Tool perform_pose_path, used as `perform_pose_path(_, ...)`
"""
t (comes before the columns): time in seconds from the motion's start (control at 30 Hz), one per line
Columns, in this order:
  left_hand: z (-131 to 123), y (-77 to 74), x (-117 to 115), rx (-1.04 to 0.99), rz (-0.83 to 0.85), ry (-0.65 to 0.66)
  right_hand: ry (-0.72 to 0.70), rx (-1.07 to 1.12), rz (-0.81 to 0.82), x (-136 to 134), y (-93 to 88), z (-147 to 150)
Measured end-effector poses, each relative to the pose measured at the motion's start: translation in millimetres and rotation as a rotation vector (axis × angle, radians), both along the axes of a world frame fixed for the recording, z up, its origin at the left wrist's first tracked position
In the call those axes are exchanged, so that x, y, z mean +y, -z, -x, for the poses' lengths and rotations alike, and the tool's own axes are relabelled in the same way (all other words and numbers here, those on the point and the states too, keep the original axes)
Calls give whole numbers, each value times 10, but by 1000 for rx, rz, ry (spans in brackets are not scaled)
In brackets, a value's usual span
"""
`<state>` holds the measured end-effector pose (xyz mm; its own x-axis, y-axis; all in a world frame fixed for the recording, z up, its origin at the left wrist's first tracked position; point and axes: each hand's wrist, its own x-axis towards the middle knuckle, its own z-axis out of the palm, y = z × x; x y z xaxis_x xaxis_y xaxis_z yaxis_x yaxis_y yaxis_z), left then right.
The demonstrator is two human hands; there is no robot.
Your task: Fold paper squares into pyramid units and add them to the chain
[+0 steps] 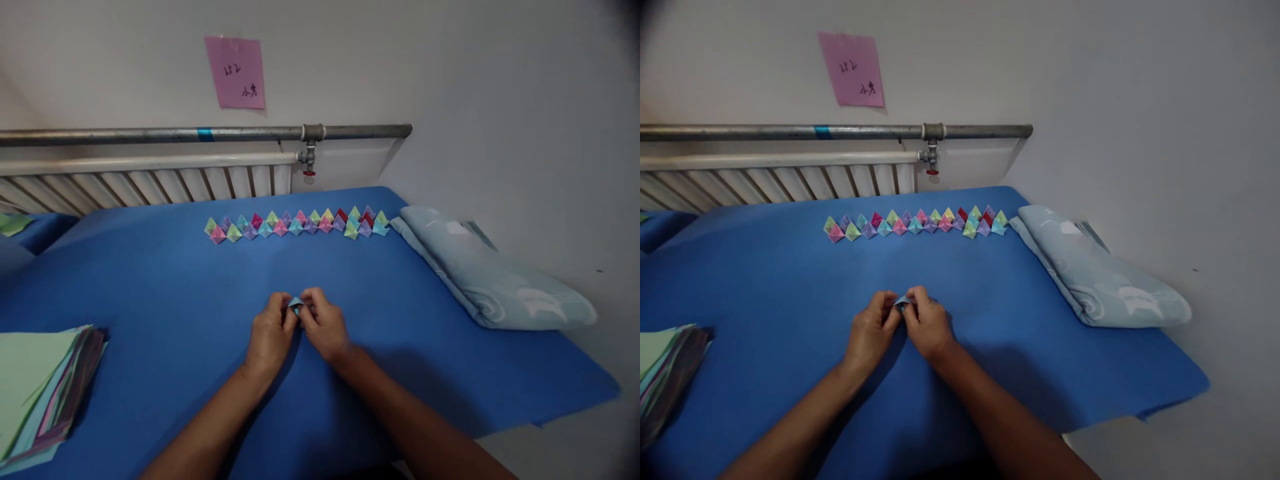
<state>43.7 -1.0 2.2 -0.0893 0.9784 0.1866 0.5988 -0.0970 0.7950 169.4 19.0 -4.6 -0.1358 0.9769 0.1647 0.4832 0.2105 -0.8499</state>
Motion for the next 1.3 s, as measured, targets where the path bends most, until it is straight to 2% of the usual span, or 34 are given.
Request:
perform_pose_path(0.23,0,-57,-11,-103,42,-8,-80,57,-94,-46,-12,-32)
perform_pose_path(0.37,23,-89,7,-394,121,28,-115,97,-133,-49,10,-66)
perform_pose_path(0.53,83,-191,51,-739,308,36,-162,93,-199,-41,6,-107)
perform_pose_path(0.83,195,-239,69,-997,446,17,-219,14,-298,-68,-48,-130)
perform_pose_path(1.0,228,-246,89,-1015,457,10,-271,-33,-357,-73,-74,-147)
perform_pose_path(1.07,232,-253,96,-1002,469,10,-267,8,-322,-69,-75,-149)
perform_pose_path(1.13,232,-260,94,-968,459,16,-202,112,-219,-53,-73,-142)
perform_pose_path(1.23,228,-271,80,-892,423,31,-79,285,65,-7,-80,-120)
perform_pose_path(1.3,227,-275,73,-848,414,44,-101,339,269,26,-97,-104)
